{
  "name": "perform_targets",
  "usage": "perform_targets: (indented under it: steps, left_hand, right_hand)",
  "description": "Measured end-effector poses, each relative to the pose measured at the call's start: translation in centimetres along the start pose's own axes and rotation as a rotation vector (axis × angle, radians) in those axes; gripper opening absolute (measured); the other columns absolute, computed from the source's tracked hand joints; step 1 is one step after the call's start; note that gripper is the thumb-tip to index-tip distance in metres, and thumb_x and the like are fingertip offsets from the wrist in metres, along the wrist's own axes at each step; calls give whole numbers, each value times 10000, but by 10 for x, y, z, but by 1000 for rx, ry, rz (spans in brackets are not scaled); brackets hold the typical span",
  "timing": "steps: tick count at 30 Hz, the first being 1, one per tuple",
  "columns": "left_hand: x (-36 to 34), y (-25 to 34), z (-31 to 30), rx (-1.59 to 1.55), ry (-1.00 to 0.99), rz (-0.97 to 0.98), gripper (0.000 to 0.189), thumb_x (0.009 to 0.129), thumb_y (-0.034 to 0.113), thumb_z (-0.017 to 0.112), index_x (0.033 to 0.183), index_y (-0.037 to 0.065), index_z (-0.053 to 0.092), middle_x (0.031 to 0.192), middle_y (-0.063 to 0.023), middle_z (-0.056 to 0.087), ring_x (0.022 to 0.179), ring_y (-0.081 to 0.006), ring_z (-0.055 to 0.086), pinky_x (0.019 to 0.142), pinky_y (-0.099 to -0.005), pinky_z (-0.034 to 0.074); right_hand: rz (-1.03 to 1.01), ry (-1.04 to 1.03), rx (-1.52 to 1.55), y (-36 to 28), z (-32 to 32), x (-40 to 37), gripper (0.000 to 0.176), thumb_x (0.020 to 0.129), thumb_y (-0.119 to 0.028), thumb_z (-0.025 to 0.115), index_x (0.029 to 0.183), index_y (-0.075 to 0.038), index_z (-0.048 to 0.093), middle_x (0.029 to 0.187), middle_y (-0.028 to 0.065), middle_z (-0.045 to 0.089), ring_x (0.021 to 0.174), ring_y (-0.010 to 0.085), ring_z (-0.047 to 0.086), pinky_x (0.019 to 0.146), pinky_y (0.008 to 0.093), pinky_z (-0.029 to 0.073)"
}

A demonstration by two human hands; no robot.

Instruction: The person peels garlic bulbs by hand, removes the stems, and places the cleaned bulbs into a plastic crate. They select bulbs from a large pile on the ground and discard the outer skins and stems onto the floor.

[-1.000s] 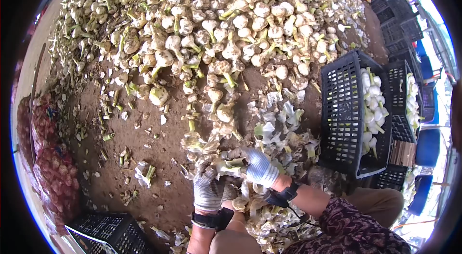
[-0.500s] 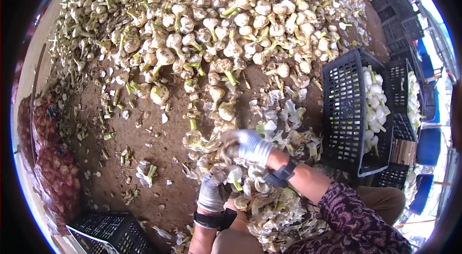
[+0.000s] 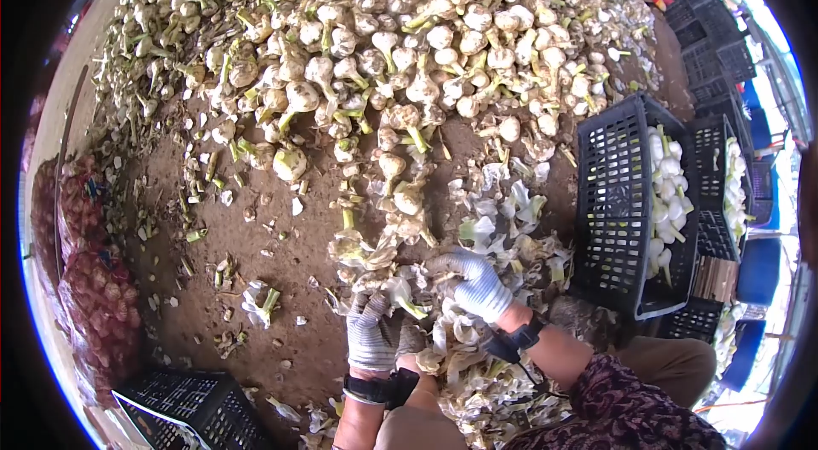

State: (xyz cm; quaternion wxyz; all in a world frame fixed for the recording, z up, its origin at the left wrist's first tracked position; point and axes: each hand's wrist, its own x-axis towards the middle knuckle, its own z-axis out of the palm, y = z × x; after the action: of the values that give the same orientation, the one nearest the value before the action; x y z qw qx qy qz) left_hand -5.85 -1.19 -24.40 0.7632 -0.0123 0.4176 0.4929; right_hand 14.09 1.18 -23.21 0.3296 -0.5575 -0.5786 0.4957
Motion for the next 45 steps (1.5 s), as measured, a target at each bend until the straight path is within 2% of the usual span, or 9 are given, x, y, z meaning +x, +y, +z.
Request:
perform_targets:
  steps: [4,6,10,13,17,19,32,38,45]
  left_hand:
    - [-2,1,7,-55,-34,-5,201,807,41,646,993,49,569,924,-43,618,894,-177,599,817,-325,501]
    - [1,-2,6,25,-20,26,242,783,149,692,970,41,582,934,-64,620,868,-194,605,767,-340,512]
    - [0,0,4,142,44,94,403,745,335,744,971,38,590,895,-93,629,770,-218,617,623,-359,523]
    - [1,4,-4,106,-52,18,475,735,399,738,996,37,574,836,-100,627,701,-225,615,540,-344,504]
    - [-2,5,4,178,-20,76,506,742,426,726,1006,28,557,809,-101,624,659,-222,611,524,-321,494]
    - [-3,11,7,58,-29,7,220,808,146,691,965,55,567,905,-62,628,826,-185,617,712,-319,520]
    - [-10,6,8,122,-92,-69,430,752,239,762,1059,0,577,929,-94,643,839,-215,621,751,-338,525]
    - [-6,3,5,164,-2,42,449,756,319,753,1042,28,565,906,-85,638,767,-191,633,620,-289,538]
    - [-10,5,14,488,113,166,288,781,178,727,992,26,602,789,-39,625,572,-117,574,475,-233,475]
  right_hand:
    - [239,-203,-108,-23,-11,10,291,746,9,621,1021,-75,664,914,111,672,837,246,653,752,323,512]
    - [47,-156,-254,-11,-10,11,404,735,18,630,1129,-69,616,1054,113,649,913,206,641,777,314,505]
    - [-66,-90,272,-6,-15,28,814,697,15,709,1397,-67,303,1371,148,433,1262,215,420,1007,341,385]
    - [117,-88,-213,-16,-15,23,813,715,-9,713,1405,-67,285,1385,150,416,1276,243,402,1058,350,322]
    - [50,-123,-87,-26,-12,17,613,693,-110,774,1241,-39,511,1218,134,551,1091,242,550,931,339,437]
    - [-6,-165,13,-33,-7,15,350,707,-70,751,1043,-47,652,1037,104,641,901,209,632,776,301,511]
    - [-259,-140,-360,-34,5,29,163,763,-117,617,914,-56,627,849,125,613,753,338,603,667,402,508]
    - [-118,-256,-208,-43,-4,24,213,773,-156,633,960,-55,640,863,124,631,793,325,622,700,380,515]
    - [-246,-301,-644,-39,9,10,169,740,-166,604,879,-80,646,820,108,625,737,311,619,632,403,511]
